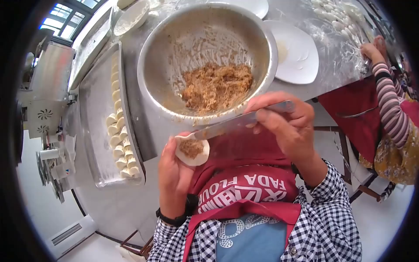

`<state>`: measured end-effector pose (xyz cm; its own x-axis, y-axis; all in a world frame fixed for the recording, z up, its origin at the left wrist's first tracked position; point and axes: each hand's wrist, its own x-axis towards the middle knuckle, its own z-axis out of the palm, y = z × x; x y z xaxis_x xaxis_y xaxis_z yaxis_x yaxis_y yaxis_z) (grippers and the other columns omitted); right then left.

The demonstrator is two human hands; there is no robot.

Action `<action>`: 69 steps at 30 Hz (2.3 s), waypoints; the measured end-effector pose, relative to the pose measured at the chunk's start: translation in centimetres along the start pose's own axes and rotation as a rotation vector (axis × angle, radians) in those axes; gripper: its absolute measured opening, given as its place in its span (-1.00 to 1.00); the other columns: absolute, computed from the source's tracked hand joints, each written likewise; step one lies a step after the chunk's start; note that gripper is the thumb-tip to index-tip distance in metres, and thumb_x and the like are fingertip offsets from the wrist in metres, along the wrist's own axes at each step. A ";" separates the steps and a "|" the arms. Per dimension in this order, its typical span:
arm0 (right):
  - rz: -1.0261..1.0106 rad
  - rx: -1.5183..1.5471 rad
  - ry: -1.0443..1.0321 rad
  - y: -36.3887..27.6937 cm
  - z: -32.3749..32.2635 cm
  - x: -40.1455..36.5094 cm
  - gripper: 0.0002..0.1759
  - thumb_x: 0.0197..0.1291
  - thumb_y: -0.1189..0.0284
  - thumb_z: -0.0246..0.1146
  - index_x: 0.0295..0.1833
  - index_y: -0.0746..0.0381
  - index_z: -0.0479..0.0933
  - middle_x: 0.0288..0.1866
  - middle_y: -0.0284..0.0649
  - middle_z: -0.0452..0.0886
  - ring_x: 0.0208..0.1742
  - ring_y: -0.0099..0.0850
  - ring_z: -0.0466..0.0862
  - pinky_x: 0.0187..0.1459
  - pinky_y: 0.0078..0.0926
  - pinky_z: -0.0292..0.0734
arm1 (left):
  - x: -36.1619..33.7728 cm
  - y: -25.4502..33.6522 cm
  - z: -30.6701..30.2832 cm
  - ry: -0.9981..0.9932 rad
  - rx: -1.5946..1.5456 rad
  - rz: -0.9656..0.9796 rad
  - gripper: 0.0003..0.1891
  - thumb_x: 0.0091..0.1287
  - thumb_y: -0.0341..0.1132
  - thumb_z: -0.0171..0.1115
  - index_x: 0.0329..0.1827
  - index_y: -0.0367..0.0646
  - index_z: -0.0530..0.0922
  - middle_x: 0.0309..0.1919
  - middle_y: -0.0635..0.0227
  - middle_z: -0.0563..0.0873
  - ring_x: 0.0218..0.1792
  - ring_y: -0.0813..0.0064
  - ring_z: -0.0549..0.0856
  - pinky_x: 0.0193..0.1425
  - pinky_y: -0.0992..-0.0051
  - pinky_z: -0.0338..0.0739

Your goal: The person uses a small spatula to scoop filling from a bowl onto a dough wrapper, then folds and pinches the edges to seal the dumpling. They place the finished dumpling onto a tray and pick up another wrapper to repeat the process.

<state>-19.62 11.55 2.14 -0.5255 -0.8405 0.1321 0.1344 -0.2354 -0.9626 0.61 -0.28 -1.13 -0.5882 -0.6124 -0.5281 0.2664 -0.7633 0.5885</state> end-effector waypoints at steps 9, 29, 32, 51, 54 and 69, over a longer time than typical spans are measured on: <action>-0.555 -0.947 -0.301 -0.8 -3.4 4.8 -0.75 -0.16 0.67 0.29 -0.26 0.27 0.55 -0.31 -0.21 0.60 -0.26 -0.27 0.60 -0.25 -0.44 0.51 | -1.5 2.3 3.2 -0.135 0.056 0.025 -0.62 0.39 -0.23 -0.08 0.11 -0.38 0.35 0.01 -0.01 0.52 0.08 0.12 0.52 0.16 0.21 0.44; -0.676 -0.684 -0.271 1.7 3.9 1.8 -0.80 -0.21 0.55 0.31 -0.35 0.25 0.52 -0.10 -0.10 0.56 -0.15 -0.23 0.60 -0.18 -0.37 0.52 | -1.2 1.8 3.2 -0.255 -0.165 -0.155 -0.61 0.38 -0.27 -0.09 0.18 -0.33 0.28 0.09 0.08 0.47 0.12 0.28 0.49 0.22 0.29 0.37; -0.625 -0.645 -0.270 1.7 4.1 1.8 -0.83 -0.22 0.54 0.32 -0.41 0.26 0.51 -0.09 -0.09 0.56 -0.15 -0.22 0.60 -0.19 -0.37 0.52 | -1.1 1.5 3.2 -0.283 -0.083 -0.133 -0.57 0.32 -0.33 0.00 0.21 -0.34 0.27 0.10 0.10 0.46 0.12 0.32 0.48 0.22 0.33 0.38; -0.475 -0.474 -0.070 2.3 5.2 2.4 -0.82 -0.12 0.59 0.34 -0.32 0.28 0.54 -0.10 -0.06 0.56 -0.17 -0.26 0.60 -0.21 -0.42 0.53 | -1.6 2.0 4.1 -0.199 0.523 0.283 -0.65 0.21 -0.62 0.13 0.08 -0.30 0.45 0.00 0.22 0.58 -0.08 0.46 0.62 -0.01 0.58 0.54; -0.430 -0.449 -0.079 2.6 4.6 2.2 -0.80 -0.10 0.60 0.34 -0.29 0.30 0.54 -0.10 -0.06 0.56 -0.18 -0.29 0.61 -0.21 -0.45 0.54 | -1.4 1.9 4.3 -0.198 0.446 0.317 -0.68 0.21 -0.59 0.15 0.05 -0.30 0.47 -0.01 0.21 0.58 -0.12 0.48 0.63 -0.03 0.56 0.55; -0.480 -0.411 -0.098 2.9 5.7 2.1 -0.77 -0.16 0.58 0.35 -0.30 0.29 0.52 -0.14 -0.11 0.56 -0.25 -0.31 0.60 -0.26 -0.46 0.53 | -1.0 0.8 4.8 -0.136 0.441 0.386 -0.66 0.20 -0.44 0.25 0.02 -0.31 0.46 -0.04 0.20 0.59 -0.06 0.48 0.58 0.04 0.54 0.48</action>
<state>-15.53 6.35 1.01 -0.3651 -0.7331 0.5738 -0.4408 -0.4068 -0.8001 -2.20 0.73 2.79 -0.6123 -0.7745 -0.1592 0.1554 -0.3153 0.9362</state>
